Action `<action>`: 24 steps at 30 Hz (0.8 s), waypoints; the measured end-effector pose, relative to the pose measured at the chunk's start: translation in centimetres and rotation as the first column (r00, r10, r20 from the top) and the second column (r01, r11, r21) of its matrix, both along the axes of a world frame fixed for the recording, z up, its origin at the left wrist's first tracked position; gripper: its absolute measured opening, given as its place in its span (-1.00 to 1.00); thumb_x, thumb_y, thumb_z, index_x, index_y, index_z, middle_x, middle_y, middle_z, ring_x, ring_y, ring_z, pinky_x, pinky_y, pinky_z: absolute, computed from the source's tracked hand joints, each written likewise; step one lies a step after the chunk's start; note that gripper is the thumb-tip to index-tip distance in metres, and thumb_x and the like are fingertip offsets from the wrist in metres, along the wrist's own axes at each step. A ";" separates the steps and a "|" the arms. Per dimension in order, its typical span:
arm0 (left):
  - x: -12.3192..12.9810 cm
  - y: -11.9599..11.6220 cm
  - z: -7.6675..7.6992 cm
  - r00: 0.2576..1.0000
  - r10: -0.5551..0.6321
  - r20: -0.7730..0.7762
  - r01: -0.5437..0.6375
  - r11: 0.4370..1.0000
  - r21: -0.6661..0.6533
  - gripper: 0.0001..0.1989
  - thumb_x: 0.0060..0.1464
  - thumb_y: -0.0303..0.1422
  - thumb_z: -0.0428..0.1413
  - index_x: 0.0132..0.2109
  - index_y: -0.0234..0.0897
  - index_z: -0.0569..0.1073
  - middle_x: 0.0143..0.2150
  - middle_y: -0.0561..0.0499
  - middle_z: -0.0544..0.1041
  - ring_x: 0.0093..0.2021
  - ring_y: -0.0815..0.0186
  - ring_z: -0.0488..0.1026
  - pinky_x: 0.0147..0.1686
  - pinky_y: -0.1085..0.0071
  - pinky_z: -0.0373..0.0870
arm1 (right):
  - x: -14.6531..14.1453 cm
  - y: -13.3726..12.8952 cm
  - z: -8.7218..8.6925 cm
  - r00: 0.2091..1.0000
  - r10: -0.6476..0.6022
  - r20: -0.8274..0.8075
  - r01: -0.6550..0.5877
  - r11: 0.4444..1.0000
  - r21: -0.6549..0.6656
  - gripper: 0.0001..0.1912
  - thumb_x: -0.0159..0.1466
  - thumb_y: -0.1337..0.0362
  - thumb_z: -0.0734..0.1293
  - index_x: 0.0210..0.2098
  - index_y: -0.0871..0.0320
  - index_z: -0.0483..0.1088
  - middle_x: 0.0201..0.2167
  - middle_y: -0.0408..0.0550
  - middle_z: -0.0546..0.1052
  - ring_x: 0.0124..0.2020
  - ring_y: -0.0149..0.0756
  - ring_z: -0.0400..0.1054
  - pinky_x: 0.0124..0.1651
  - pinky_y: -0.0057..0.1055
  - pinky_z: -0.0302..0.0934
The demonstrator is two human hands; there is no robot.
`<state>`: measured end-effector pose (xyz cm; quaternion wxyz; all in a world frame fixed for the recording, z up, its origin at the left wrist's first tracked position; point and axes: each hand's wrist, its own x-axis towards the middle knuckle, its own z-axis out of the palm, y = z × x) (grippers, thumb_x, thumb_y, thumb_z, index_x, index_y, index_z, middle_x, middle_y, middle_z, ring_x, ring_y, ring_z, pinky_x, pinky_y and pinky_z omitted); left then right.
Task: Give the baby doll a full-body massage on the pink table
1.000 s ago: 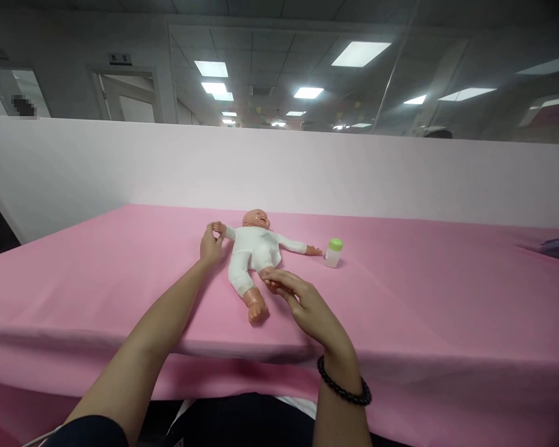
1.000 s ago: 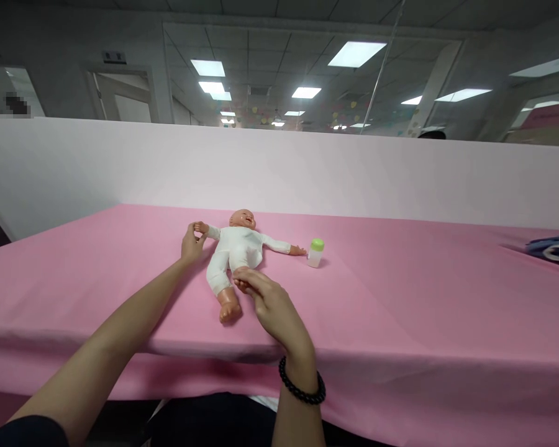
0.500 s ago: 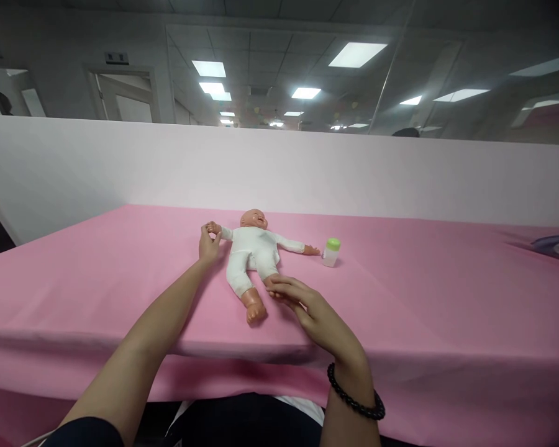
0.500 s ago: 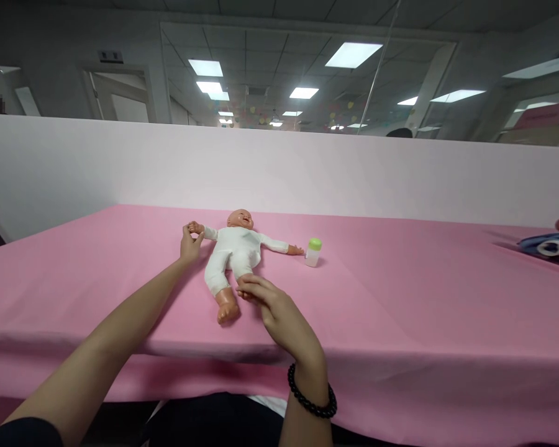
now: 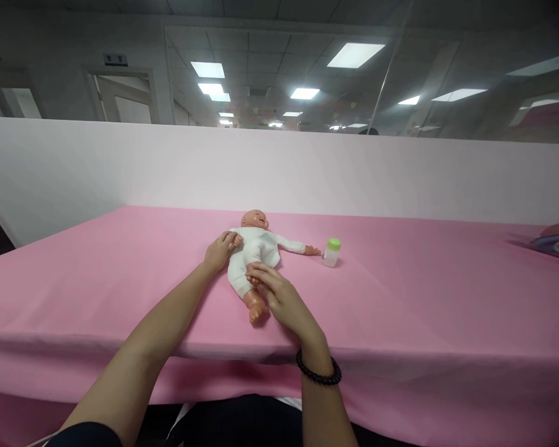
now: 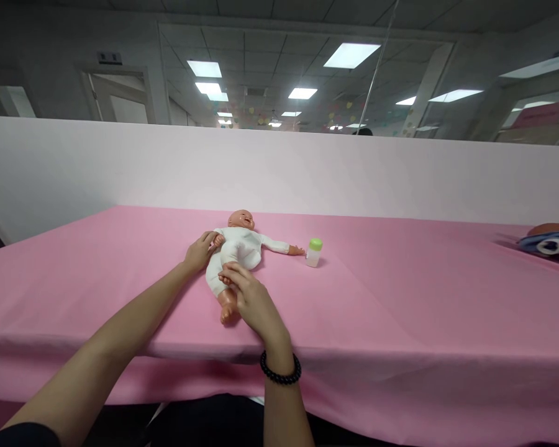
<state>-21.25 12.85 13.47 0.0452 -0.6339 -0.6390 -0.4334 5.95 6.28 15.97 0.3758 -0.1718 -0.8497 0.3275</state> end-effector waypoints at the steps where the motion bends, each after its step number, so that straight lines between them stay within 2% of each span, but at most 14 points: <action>1: -0.1 0.1 -0.1 0.999 0.033 0.037 -0.033 0.999 0.008 -0.67 0.31 -0.27 0.10 0.19 -0.07 0.43 0.22 -0.07 0.47 0.03 0.15 0.51 -0.11 0.31 0.42 | 0.7 -0.5 0.4 1.000 0.007 0.010 -0.007 1.000 -0.005 -0.51 0.40 0.45 0.12 0.18 -0.01 0.47 0.32 -0.10 0.36 0.33 -0.29 0.27 0.40 -0.26 0.18; 5: -0.8 0.9 -0.5 0.955 0.165 0.245 -0.179 0.983 0.032 -0.58 0.31 -0.25 0.09 0.25 -0.16 0.25 0.15 -0.13 0.48 -0.15 0.20 0.53 -0.16 0.29 0.43 | 4.2 -1.8 1.6 0.990 0.042 0.131 -0.040 0.999 -0.013 -0.60 0.45 0.34 0.16 0.16 -0.04 0.48 0.27 -0.07 0.39 0.29 -0.22 0.32 0.38 -0.19 0.21; 8: -2.1 1.6 -0.7 0.866 0.273 0.419 -0.300 0.954 -0.001 -0.61 0.34 -0.27 0.06 0.22 -0.24 0.19 0.08 -0.17 0.48 -0.14 0.21 0.52 -0.17 0.28 0.44 | 6.1 -2.3 1.6 0.970 0.042 0.239 -0.031 0.998 -0.051 -0.64 0.43 0.36 0.17 0.05 -0.03 0.53 0.23 -0.04 0.41 0.22 -0.18 0.37 0.29 -0.20 0.30; 12: -4.3 1.7 -0.8 0.715 0.399 0.573 -0.392 0.909 -0.144 -0.64 0.31 -0.29 0.12 0.16 -0.34 0.28 -0.10 -0.15 0.50 -0.20 0.20 0.51 -0.22 0.25 0.47 | 6.7 -2.7 1.0 0.953 0.033 0.301 -0.006 0.996 -0.093 -0.70 0.38 0.42 0.18 -0.13 0.03 0.52 0.11 -0.03 0.44 0.04 -0.24 0.45 0.06 -0.34 0.41; 16: -5.5 1.3 -0.6 0.626 0.483 0.612 -0.423 0.870 -0.254 -0.62 0.31 -0.21 0.15 0.15 -0.32 0.40 -0.01 -0.11 0.50 -0.12 0.23 0.51 -0.12 0.20 0.54 | 6.4 -3.2 1.0 0.944 0.014 0.328 0.013 0.997 -0.079 -0.71 0.35 0.45 0.17 -0.18 0.05 0.48 0.04 -0.03 0.46 -0.05 -0.28 0.46 0.03 -0.33 0.40; 18: -5.5 1.1 -0.4 0.594 0.536 0.600 -0.446 0.840 -0.308 -0.61 0.31 -0.19 0.16 0.17 -0.30 0.41 0.06 -0.12 0.50 -0.04 0.20 0.51 -0.04 0.15 0.55 | 6.3 -3.5 1.6 0.935 -0.023 0.354 0.050 0.996 -0.069 -0.69 0.38 0.43 0.15 -0.12 0.04 0.50 0.08 -0.03 0.46 0.02 -0.24 0.46 0.12 -0.25 0.38; 20: -5.2 1.1 -0.2 0.576 0.579 0.577 -0.471 0.812 -0.344 -0.59 0.31 -0.21 0.17 0.20 -0.30 0.41 0.11 -0.15 0.49 0.03 0.16 0.51 0.02 0.09 0.53 | 6.5 -4.2 2.5 0.938 -0.080 0.337 0.094 0.995 -0.025 -0.67 0.42 0.35 0.16 0.01 0.00 0.50 0.20 0.00 0.42 0.20 -0.16 0.38 0.22 -0.17 0.34; 22: -4.9 1.2 0.0 0.574 0.602 0.554 -0.490 0.795 -0.356 -0.58 0.30 -0.22 0.17 0.21 -0.30 0.40 0.14 -0.16 0.47 0.07 0.13 0.49 0.07 0.05 0.50 | 7.0 -5.6 3.4 0.967 -0.119 0.226 0.119 0.993 0.017 -0.67 0.45 0.21 0.20 0.13 -0.06 0.46 0.29 0.01 0.36 0.35 -0.08 0.25 0.25 -0.13 0.34; 24: -4.6 1.2 0.1 0.584 0.613 0.533 -0.505 0.788 -0.353 -0.57 0.29 -0.24 0.18 0.21 -0.32 0.37 0.16 -0.18 0.47 0.12 0.09 0.48 0.11 0.04 0.47 | 7.9 -7.8 3.9 0.993 -0.103 0.058 0.102 0.995 0.023 -0.65 0.44 0.07 0.26 0.16 -0.11 0.46 0.29 0.01 0.38 0.37 -0.01 0.23 0.22 -0.07 0.38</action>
